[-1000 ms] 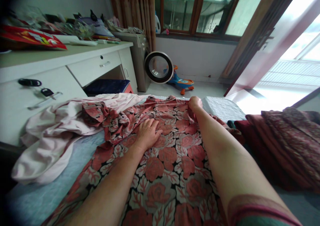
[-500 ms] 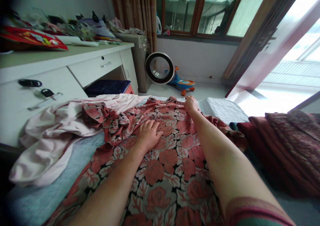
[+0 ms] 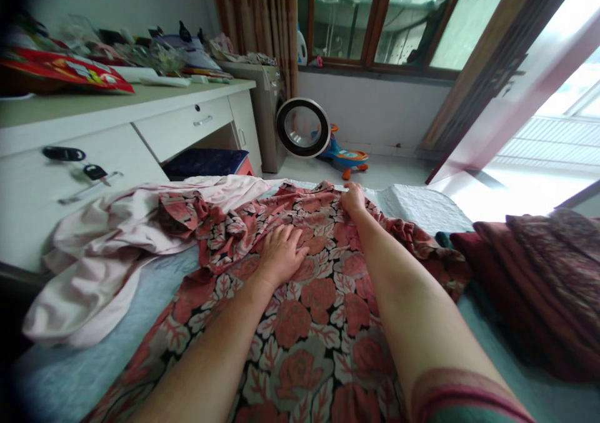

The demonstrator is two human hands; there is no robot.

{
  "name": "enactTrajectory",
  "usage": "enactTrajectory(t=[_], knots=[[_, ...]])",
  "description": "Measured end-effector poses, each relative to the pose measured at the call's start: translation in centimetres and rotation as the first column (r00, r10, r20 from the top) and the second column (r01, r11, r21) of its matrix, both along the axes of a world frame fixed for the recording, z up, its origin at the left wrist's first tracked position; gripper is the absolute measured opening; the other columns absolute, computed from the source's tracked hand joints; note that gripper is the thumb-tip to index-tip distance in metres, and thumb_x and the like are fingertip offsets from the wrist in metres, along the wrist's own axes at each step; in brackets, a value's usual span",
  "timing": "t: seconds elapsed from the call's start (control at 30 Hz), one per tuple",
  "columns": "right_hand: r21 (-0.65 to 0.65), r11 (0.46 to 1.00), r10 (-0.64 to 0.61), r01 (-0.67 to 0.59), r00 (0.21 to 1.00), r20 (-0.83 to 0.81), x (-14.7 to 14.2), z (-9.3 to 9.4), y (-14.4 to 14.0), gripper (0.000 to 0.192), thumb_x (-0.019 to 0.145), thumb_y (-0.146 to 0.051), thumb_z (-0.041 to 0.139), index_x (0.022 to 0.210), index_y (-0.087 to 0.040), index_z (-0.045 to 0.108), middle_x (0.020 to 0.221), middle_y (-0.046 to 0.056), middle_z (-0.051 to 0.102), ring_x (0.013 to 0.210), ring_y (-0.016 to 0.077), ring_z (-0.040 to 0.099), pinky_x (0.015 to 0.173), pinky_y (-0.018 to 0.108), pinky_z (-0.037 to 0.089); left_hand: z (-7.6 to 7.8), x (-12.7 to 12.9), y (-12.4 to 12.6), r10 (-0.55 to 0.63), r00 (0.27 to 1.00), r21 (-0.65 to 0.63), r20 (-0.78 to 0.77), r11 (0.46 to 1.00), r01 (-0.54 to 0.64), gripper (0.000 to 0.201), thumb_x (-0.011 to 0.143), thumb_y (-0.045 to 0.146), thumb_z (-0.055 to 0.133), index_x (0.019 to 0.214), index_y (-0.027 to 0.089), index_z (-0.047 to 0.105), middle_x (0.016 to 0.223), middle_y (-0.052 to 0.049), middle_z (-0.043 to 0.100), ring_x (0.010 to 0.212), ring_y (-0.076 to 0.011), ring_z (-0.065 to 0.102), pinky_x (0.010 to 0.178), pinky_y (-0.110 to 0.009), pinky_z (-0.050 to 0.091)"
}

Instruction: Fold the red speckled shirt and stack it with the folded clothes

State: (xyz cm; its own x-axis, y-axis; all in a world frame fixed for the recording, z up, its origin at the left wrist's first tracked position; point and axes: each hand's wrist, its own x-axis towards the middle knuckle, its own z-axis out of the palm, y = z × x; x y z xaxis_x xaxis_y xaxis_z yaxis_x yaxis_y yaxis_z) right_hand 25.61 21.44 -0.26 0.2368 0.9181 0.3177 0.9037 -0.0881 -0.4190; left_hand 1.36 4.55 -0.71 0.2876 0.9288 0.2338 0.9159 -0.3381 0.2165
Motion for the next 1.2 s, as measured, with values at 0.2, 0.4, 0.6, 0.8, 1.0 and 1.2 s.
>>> enactTrajectory(t=[0.2,0.4,0.6,0.8,1.0,1.2], knots=[[-0.010,1.000,0.020,-0.019,0.995,0.099,-0.6,0.2,-4.1,0.035,0.086,-0.026,0.050,0.117,-0.018,0.065,0.123,0.014,0.059,0.108,0.0276,0.055,0.094,0.037,0.045,0.1,0.0,0.1,0.002,1.000,-0.013,0.021,1.000,-0.001,0.040,0.090,0.048,0.055,0.122,0.024,0.059,0.132,-0.011,0.057,0.129,-0.0317,0.042,0.107,-0.047,0.035],[-0.142,0.990,0.010,0.023,0.974,0.227,1.5,-0.1,-8.4,0.037,0.094,-0.038,0.042,0.118,-0.020,0.065,0.127,0.014,0.060,0.117,0.0304,0.052,0.102,0.045,0.038,0.3,-0.1,0.1,-0.005,1.000,-0.021,0.018,1.000,0.005,0.039,0.091,0.048,0.054,0.122,0.025,0.059,0.132,-0.010,0.056,0.128,-0.0310,0.043,0.107,-0.046,0.035],[-0.150,0.989,0.026,0.013,0.968,0.250,3.2,1.2,-11.0,0.040,0.095,-0.037,0.040,0.122,-0.017,0.062,0.132,0.014,0.059,0.118,0.0296,0.053,0.103,0.042,0.038,0.3,-0.1,0.2,-0.015,1.000,-0.019,0.022,1.000,0.015,0.039,0.091,0.047,0.054,0.123,0.024,0.058,0.132,-0.010,0.056,0.129,-0.0304,0.043,0.108,-0.045,0.034],[-0.094,0.983,0.178,-0.158,0.944,0.279,2.0,0.6,-15.0,0.036,0.096,-0.034,0.042,0.122,-0.021,0.063,0.133,0.011,0.060,0.121,0.0276,0.052,0.105,0.041,0.038,0.4,-0.1,0.0,-0.014,1.000,-0.005,0.024,1.000,0.014,0.036,0.090,0.048,0.055,0.117,0.025,0.060,0.127,-0.010,0.058,0.125,-0.0296,0.046,0.105,-0.044,0.036],[-0.078,0.991,0.127,-0.111,0.963,0.237,2.7,0.5,-17.5,0.040,0.095,-0.034,0.044,0.127,-0.016,0.060,0.136,0.014,0.058,0.126,0.0266,0.051,0.108,0.039,0.037,0.0,-0.2,0.2,-0.023,0.999,0.007,0.024,1.000,0.022,0.038,0.090,0.047,0.054,0.119,0.024,0.060,0.127,-0.010,0.058,0.126,-0.0305,0.045,0.105,-0.045,0.036],[-0.011,0.978,0.206,-0.209,0.951,0.232,-0.1,0.7,-21.6,0.038,0.095,-0.034,0.044,0.126,-0.020,0.061,0.136,0.013,0.058,0.125,0.0270,0.052,0.107,0.040,0.040,-0.3,-0.3,0.4,-0.029,0.999,0.007,0.038,1.000,0.029,0.036,0.089,0.047,0.055,0.117,0.024,0.061,0.129,-0.010,0.058,0.127,-0.0301,0.044,0.106,-0.045,0.035]])
